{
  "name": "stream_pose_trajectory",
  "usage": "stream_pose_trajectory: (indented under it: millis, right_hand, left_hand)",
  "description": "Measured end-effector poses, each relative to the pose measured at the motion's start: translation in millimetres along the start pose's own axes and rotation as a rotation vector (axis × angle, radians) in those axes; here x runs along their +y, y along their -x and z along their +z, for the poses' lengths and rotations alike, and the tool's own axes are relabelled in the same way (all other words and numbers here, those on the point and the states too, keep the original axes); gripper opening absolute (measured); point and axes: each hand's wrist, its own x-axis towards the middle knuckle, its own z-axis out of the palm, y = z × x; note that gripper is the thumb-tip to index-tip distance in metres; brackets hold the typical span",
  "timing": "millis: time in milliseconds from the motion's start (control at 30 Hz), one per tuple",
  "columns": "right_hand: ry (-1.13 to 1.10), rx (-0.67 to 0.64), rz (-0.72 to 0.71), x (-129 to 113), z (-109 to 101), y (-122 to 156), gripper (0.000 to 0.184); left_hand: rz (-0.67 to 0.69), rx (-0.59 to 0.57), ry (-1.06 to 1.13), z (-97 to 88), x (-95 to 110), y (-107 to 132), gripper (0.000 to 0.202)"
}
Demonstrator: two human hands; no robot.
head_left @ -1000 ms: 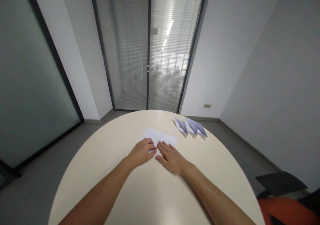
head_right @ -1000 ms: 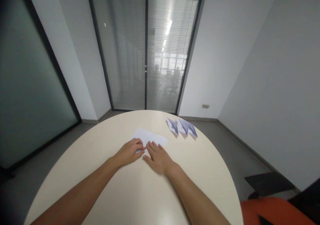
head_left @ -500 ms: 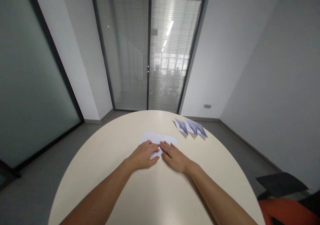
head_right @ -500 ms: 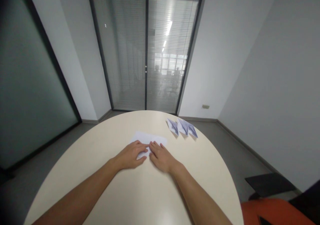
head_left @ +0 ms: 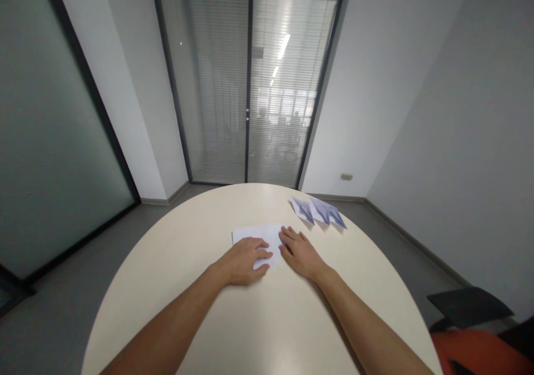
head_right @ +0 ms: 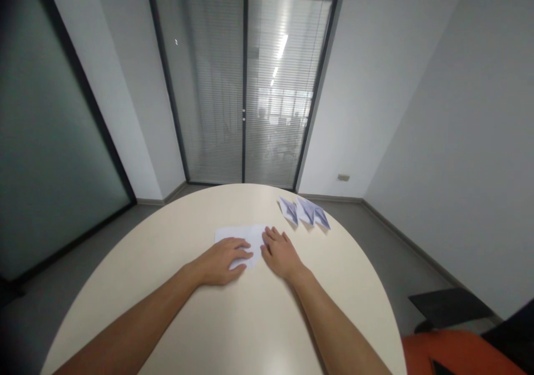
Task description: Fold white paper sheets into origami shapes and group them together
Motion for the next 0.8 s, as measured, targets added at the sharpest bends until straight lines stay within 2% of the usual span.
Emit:
stream_pose_trajectory:
  millis: [233,400,633,800]
  right_hand:
    - [-0.111,-0.057,-0.269,-18,-6,1,0.047]
    - [-0.144,-0.091,-0.324,-15,-15,4,0.058]
    - [-0.135,-0.061,-0.353,-8,-15,3,0.049]
    - [-0.162,-0.037,-0.369,-9,-15,3,0.05]
  left_hand:
    - [-0.106,0.013,-0.087,-0.9,-10,-2,0.039]
    - [-0.118,0.01,-0.11,-0.5,-17,-1,0.041]
    - [-0.104,0.002,-0.115,4.5,-26,-2,0.045]
    - [-0.24,0.035,-0.113,9.2,-29,-3,0.047]
